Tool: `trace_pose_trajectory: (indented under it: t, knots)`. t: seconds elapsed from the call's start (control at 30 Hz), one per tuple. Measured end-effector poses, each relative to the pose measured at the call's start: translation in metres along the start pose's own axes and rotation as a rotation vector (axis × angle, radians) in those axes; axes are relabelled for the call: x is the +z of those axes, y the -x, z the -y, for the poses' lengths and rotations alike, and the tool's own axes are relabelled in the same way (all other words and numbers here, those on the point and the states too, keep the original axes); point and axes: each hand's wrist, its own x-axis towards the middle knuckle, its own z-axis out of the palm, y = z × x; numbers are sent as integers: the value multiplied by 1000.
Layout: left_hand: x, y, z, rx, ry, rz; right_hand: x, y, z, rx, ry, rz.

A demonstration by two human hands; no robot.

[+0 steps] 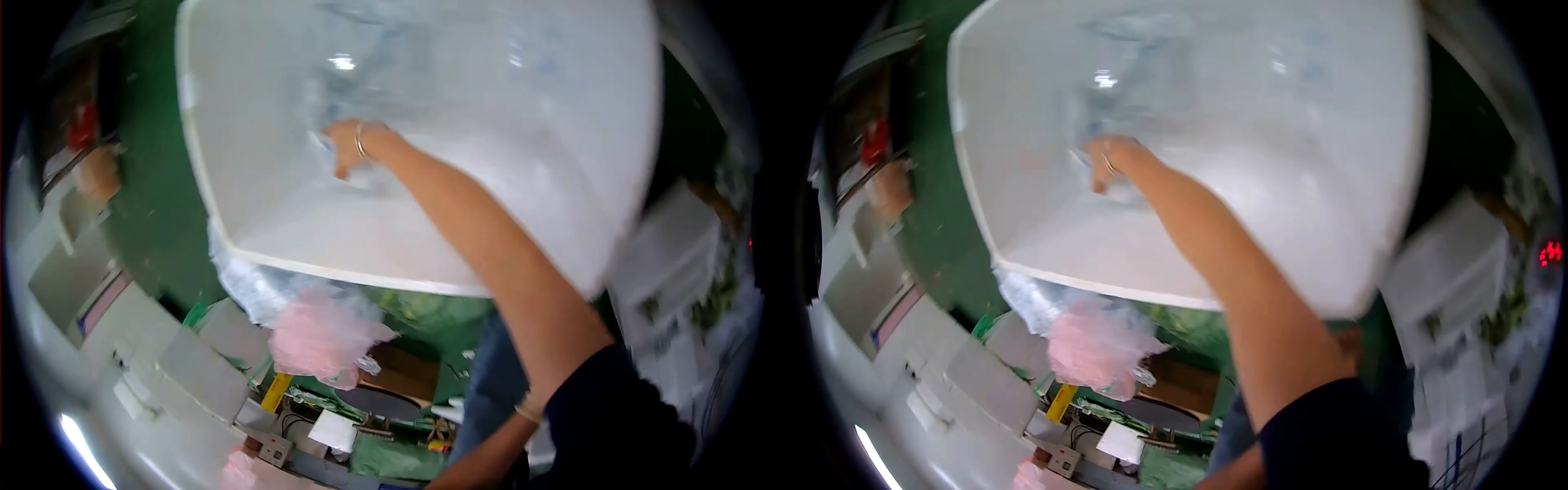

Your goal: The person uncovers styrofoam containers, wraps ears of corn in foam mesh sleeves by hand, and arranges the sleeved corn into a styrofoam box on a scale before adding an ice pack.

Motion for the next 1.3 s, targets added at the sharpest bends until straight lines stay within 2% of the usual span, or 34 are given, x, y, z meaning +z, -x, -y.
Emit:
trace_pose_trajectory:
  t: [0.03,0.07,0.17,0.2,0.23,0.27,0.3,0.37,0.43,0.5,0.6,0.7,0.77,0.8,0.83,0.9,0.93,0.97,1.0,1.03,1.07,1.1,1.17,1.23,1.27,1.3]
  knots:
    - [3,-2,14,57,37,-50,-26,41,-8,-32,-156,-11]
    - [4,-5,24,101,80,-74,-54,99,-10,-199,-322,1]
    - [-3,-28,-32,-183,195,258,-87,291,4,-278,-218,-460]
    - [-5,-29,-45,-253,207,323,-85,362,10,-141,-257,-500]
    - [-5,-28,-16,-106,95,314,-77,430,17,-16,-298,-540]
    - [-5,-27,11,37,-21,286,-57,484,14,83,-253,-717]
    - [0,-27,-9,-84,44,261,-30,522,11,167,-196,-883]
    - [7,-27,-27,-264,190,183,19,581,-10,504,-42,-1027]
    - [-3,-28,7,-392,325,185,64,617,-43,709,90,-958]
    - [2,-20,3,-373,167,180,112,635,-84,822,21,-922]
    - [6,-20,15,-369,-39,191,170,643,-142,720,128,-1121]
    - [5,-10,23,-381,-190,219,234,655,-176,844,-103,-1073]
    - [18,-4,30,-277,-92,334,238,644,-182,854,-38,-1147]
    - [27,1,29,-286,-340,272,229,637,-180,822,-39,-1226]
    - [31,3,25,-275,-377,267,225,630,-175,791,-49,-1295]
    - [41,-2,13,-292,553,118,224,624,-176,771,-248,-1310]
    - [50,-11,8,235,-65,162,230,624,-178,749,-376,-1308]
    - [66,-22,2,751,-688,200,242,624,-188,684,-365,-1406]
    - [95,-20,-17,679,-794,203,248,631,-191,642,-544,-1441]
    - [123,-26,-30,812,-950,259,250,638,-196,596,-715,-1474]
    - [152,-32,-42,960,-1090,303,253,637,-203,584,-723,-1488]
    - [170,-44,-46,1311,-1275,403,258,635,-209,589,-653,-1418]
    - [190,-62,-50,949,-1824,538,263,629,-217,589,-605,-1349]
    - [204,-87,-45,1031,-1876,531,249,625,-223,567,-724,-1298]
    - [219,-83,-49,860,-2016,493,248,623,-226,574,-600,-1348]
    - [225,-75,-56,669,-2145,448,244,632,-216,575,-621,-1374]
